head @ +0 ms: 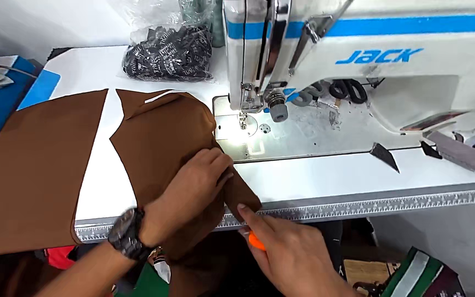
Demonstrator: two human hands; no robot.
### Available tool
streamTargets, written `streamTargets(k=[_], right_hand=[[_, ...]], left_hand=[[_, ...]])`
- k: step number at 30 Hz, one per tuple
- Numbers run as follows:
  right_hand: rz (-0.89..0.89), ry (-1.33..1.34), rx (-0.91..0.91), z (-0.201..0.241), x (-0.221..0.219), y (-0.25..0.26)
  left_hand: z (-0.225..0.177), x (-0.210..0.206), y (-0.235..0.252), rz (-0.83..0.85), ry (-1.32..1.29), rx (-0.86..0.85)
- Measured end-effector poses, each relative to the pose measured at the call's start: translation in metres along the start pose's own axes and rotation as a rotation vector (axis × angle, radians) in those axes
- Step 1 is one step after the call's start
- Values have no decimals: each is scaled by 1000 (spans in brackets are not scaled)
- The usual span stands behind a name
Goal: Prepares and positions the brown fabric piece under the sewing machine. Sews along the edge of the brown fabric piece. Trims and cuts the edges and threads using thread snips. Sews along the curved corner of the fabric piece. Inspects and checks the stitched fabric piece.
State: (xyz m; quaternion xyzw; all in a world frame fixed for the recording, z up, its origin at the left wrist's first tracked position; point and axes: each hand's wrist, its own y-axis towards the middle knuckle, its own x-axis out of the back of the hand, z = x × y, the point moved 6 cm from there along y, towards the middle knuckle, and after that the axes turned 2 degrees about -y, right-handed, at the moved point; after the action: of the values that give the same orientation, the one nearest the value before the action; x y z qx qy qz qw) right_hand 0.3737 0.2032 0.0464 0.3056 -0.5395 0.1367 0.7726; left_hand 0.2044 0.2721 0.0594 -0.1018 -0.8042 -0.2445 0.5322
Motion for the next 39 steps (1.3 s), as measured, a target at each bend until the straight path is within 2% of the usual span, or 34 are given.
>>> streamTargets(k=[4,10,14,18,27,31,39], right_hand=[[98,-155,51,-35,6,53],[119,-272,175,-87,3,112],[118,-249,202,-100,1,119],[87,-268,212,-97,-1,119],[-13,-237,230,-89,0,120],[41,-238,250,-84,-6,114],[109,-284,96,-116,-5,133]], left_hand=[[44,5,39,80,35,4],[82,0,78,-62,55,48],[77,4,79,-105,61,61],[73,6,75,-98,36,114],[77,-2,70,-54,20,96],[70,-4,60,-10,46,80],[68,-6,78,-94,76,164]])
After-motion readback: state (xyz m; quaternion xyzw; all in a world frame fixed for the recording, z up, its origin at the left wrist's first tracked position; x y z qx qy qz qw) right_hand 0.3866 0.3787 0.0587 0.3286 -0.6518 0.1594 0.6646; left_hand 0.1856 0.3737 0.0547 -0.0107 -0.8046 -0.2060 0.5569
